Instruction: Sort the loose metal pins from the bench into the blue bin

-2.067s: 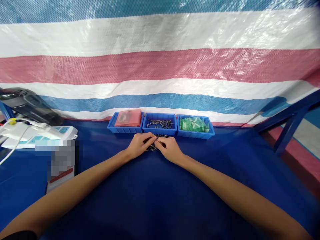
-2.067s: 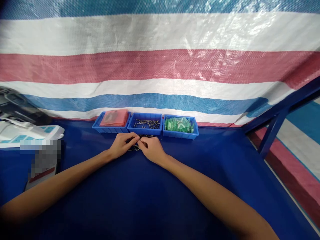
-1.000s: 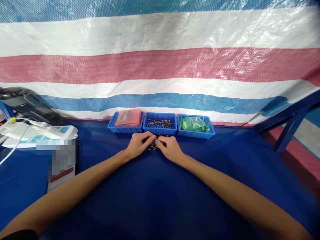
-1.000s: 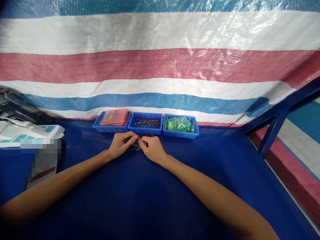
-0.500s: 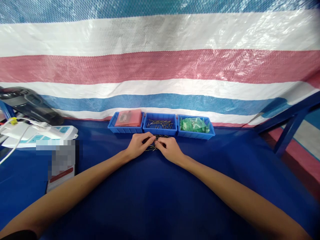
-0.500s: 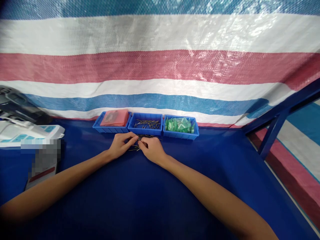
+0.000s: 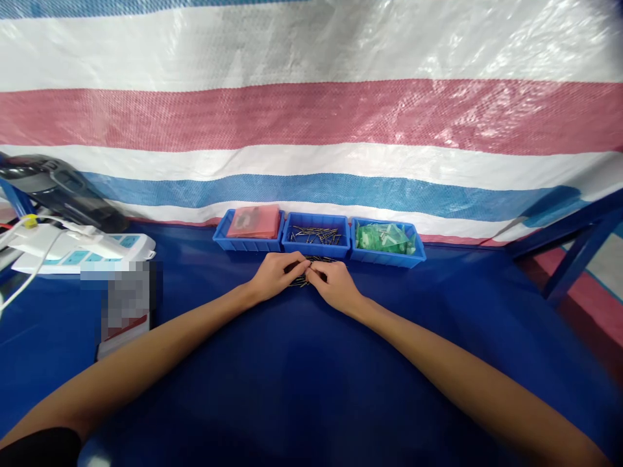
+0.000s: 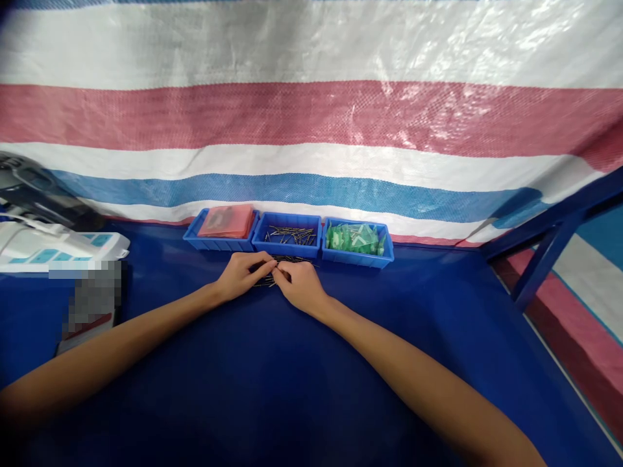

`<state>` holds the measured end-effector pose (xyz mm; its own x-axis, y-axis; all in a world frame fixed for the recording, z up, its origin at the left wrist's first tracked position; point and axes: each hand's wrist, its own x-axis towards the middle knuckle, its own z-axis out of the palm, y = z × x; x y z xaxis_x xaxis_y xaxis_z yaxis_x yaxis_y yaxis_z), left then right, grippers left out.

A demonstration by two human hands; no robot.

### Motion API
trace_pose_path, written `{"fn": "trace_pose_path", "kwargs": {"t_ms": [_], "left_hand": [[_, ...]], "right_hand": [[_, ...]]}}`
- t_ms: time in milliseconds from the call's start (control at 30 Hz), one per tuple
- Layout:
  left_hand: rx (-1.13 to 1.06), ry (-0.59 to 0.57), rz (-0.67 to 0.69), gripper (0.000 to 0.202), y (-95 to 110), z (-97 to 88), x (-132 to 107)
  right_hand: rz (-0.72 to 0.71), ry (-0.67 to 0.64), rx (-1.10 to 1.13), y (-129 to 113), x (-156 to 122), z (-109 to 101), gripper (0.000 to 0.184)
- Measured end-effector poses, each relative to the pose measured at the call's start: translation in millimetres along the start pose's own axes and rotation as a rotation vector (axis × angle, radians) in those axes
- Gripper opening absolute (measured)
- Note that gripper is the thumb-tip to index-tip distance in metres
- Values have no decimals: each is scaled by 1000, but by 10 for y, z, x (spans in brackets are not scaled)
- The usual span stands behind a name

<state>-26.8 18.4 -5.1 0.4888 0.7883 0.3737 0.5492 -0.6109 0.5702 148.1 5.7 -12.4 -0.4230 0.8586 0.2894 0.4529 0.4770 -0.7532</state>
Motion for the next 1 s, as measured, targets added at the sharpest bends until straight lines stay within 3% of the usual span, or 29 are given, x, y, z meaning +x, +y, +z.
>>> {"fn": "trace_pose_path", "kwargs": {"t_ms": [433,1000], "left_hand": [[1,-29,1,31,15,-6,2],[-18,80,-2,32,15,-19,-28]], "right_hand": [[8,-12,-8,-3,-2,0,32],[14,64,12,-14,-16,11,37]]}}
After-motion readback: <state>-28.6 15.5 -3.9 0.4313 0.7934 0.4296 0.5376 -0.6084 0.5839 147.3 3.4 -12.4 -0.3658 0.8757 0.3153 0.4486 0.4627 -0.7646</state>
